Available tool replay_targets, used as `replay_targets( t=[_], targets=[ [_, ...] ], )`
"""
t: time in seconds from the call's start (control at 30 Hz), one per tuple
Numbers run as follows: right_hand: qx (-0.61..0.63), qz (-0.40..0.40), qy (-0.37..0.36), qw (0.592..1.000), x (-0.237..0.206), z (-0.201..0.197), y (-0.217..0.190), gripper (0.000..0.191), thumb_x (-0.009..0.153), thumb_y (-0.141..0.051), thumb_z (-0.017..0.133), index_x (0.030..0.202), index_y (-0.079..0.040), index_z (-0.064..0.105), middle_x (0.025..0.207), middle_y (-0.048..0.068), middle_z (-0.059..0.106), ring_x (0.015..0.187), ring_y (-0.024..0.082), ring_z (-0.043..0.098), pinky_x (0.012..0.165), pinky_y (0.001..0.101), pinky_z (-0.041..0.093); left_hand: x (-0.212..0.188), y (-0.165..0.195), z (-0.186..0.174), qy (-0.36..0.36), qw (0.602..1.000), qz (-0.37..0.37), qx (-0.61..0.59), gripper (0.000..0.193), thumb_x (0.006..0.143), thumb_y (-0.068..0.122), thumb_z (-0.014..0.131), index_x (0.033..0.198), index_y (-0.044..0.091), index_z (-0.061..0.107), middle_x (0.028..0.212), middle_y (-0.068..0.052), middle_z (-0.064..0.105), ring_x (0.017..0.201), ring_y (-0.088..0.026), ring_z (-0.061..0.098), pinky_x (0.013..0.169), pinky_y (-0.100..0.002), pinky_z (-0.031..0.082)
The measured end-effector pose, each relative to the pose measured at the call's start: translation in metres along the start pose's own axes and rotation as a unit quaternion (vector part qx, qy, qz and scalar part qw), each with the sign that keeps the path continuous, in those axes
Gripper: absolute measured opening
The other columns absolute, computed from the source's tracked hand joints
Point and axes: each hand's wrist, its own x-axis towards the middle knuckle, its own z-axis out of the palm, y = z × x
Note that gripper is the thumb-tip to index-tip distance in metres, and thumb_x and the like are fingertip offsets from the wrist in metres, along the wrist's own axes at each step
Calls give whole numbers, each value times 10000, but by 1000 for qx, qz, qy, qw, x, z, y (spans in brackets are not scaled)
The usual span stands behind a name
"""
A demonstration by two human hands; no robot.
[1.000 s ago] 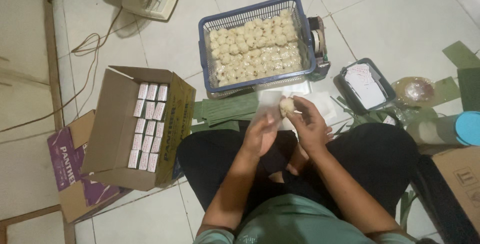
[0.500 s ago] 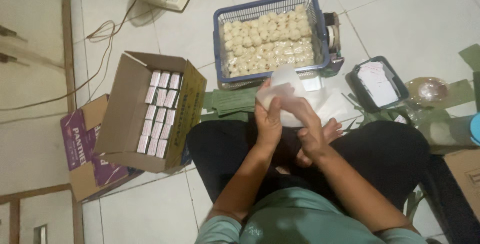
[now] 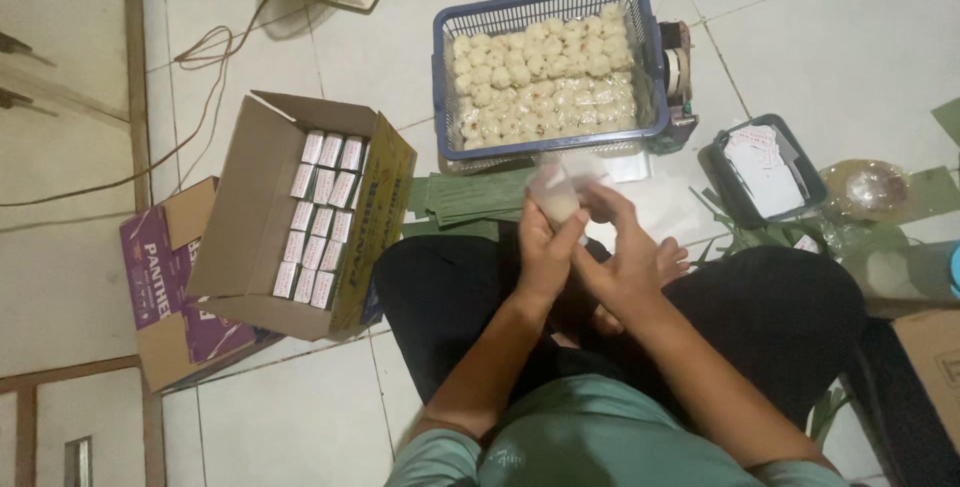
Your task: The person sits on the floor and wraps small white food items in green leaves, then places them into a cardboard box. The person also handles labels and a marker, and closes the box after filling it.
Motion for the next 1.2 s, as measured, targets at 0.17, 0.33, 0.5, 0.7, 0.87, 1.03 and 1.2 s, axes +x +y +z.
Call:
replay_targets(
  t=[0.17,0.33,0.5,0.7,0.87,1.03,1.2],
  targets=[
    [-9,138,-39,990,0,1,20,442,864,-145,774,1265,-20,637,1109,123,740,993,218,714,900,333,544,-1,-16,-2,-70,997,-36,-6,570,975,21,572,1511,-53,393,1336,-181,642,1241,-220,637,1106,-335,521],
    [-90,28,-30,995,0,-15,38,379,895,-104,784,1258,-53,692,1254,154,683,1192,244,663,1044,355,523,5,-38,-7,-25,996,-87,7,521,961,-12,642,1455,-86,490,1254,-168,690,1062,-208,680,890,-315,573],
    [-23,22,18,999,-9,-4,75,604,869,-97,780,1412,53,563,1440,248,537,1343,365,524,1129,410,411,5,-85,-10,90,983,-143,-73,521,970,39,675,1449,-13,479,1157,-128,643,1059,-228,658,899,-336,568],
    [80,241,-14,967,-28,30,146,511,913,-95,761,1401,1,642,1347,219,661,1259,331,613,1070,402,488,0,-135,-37,185,945,-223,-151,489,1047,308,569,1459,70,454,1317,-88,601,1222,-226,575,1015,-340,499],
    [369,460,6,808,-20,34,191,465,968,-142,647,1400,21,590,1291,185,656,1135,312,652,955,416,550,39,-116,-130,-1,882,-261,392,466,1036,342,599,1369,17,598,1248,-195,697,1150,-321,642,1002,-419,502],
    [392,456,-28,799,-20,33,204,475,1010,-128,581,1456,20,507,1337,142,605,1193,259,615,987,409,539,108,-54,-248,31,573,-63,817,476,670,225,848,1044,-21,689,1148,-238,632,1103,-415,593,937,-490,506],
    [382,478,-21,791,-20,28,194,466,1006,-167,573,1440,-9,511,1361,151,593,1205,271,620,1008,440,548,124,-25,-274,-22,583,-138,801,358,817,223,837,1134,95,729,1186,-142,646,1213,-345,589,1021,-478,508]
  ],
)
